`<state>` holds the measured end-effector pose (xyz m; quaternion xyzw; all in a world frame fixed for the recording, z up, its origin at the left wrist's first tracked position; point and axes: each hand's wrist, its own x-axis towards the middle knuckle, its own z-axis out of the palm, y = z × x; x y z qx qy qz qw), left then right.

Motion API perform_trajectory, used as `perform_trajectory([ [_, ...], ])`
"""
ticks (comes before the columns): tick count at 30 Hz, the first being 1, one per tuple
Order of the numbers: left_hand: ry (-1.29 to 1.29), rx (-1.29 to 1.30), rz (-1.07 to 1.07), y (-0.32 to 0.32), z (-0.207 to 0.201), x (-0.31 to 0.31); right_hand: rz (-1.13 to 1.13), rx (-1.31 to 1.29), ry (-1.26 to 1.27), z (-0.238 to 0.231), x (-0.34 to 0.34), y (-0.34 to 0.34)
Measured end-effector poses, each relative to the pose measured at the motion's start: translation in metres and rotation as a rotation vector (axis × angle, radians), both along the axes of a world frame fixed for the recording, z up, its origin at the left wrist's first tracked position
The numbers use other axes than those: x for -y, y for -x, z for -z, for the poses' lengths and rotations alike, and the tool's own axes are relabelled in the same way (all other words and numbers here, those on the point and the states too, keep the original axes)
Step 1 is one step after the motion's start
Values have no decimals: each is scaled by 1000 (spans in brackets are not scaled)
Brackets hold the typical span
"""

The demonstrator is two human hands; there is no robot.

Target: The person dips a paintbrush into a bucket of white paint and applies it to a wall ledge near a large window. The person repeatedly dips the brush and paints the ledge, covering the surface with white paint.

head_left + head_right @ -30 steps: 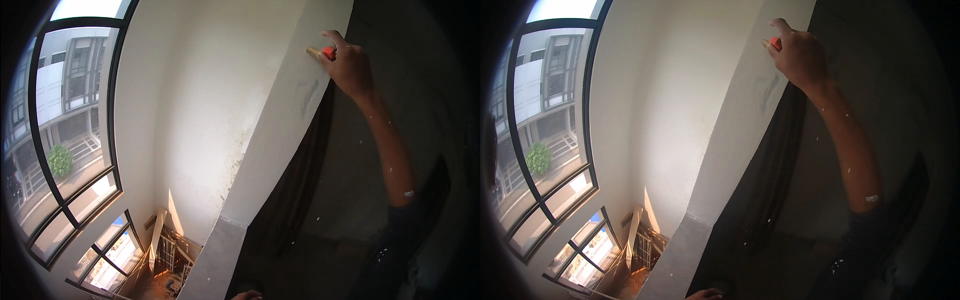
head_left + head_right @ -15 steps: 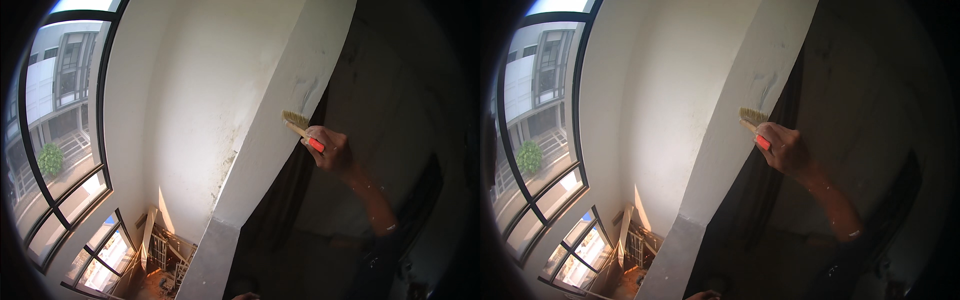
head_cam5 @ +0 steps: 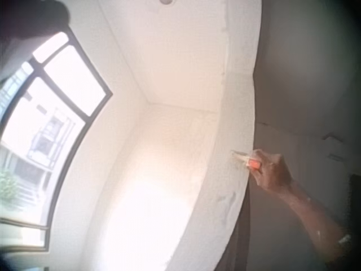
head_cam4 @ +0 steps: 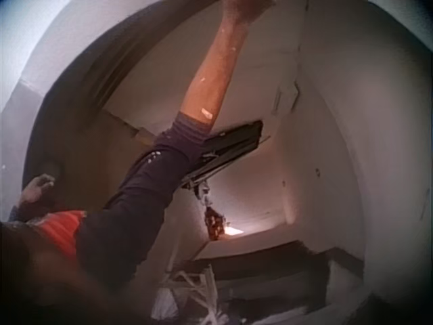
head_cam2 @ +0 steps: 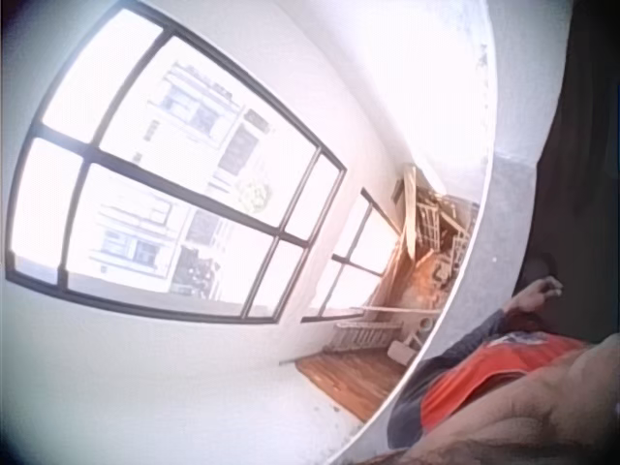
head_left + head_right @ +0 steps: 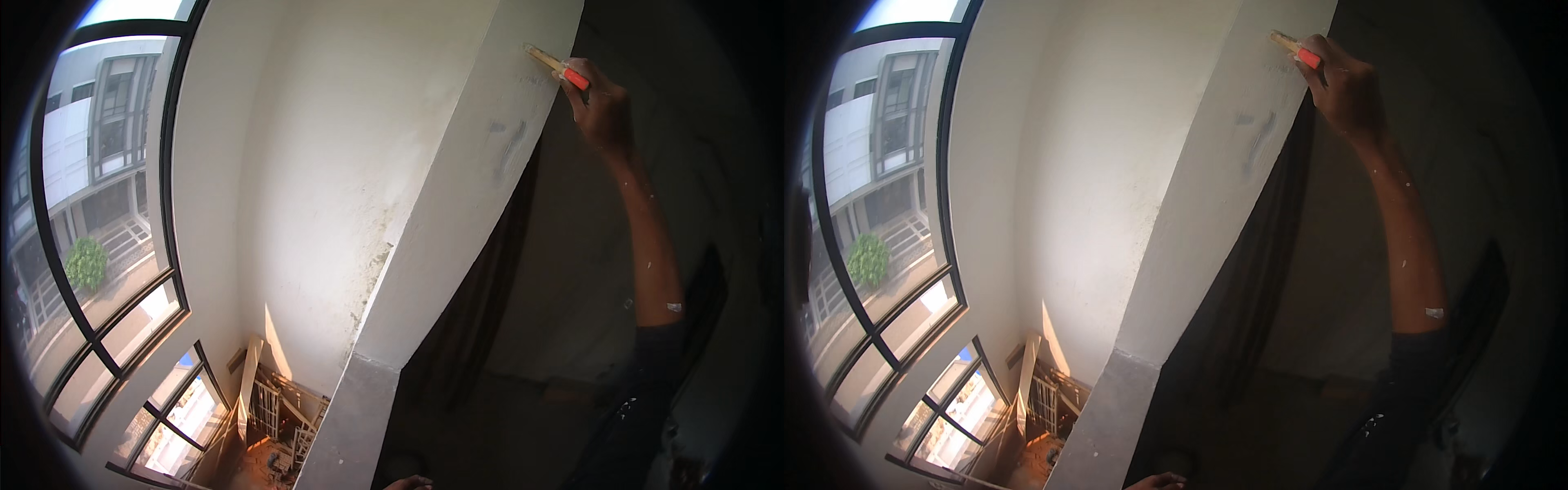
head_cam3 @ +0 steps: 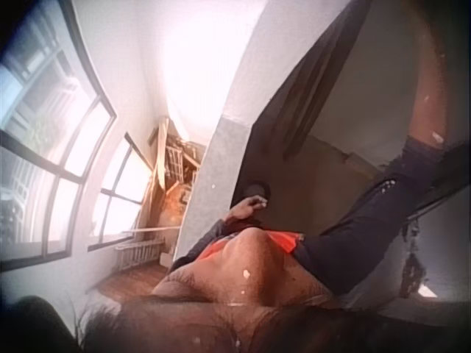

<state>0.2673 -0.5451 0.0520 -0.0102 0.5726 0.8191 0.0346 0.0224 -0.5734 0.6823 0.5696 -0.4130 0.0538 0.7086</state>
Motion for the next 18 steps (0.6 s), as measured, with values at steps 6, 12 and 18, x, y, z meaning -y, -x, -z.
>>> perform_trajectory([
  [6,-182,98,12,4,14,-3,-18,-61,-192,67,12,12],
  [12,-251,10,22,9,25,-2,-95,249,-548,178,9,0],
  [18,-345,-84,66,7,33,5,-153,525,-462,171,2,-2],
])
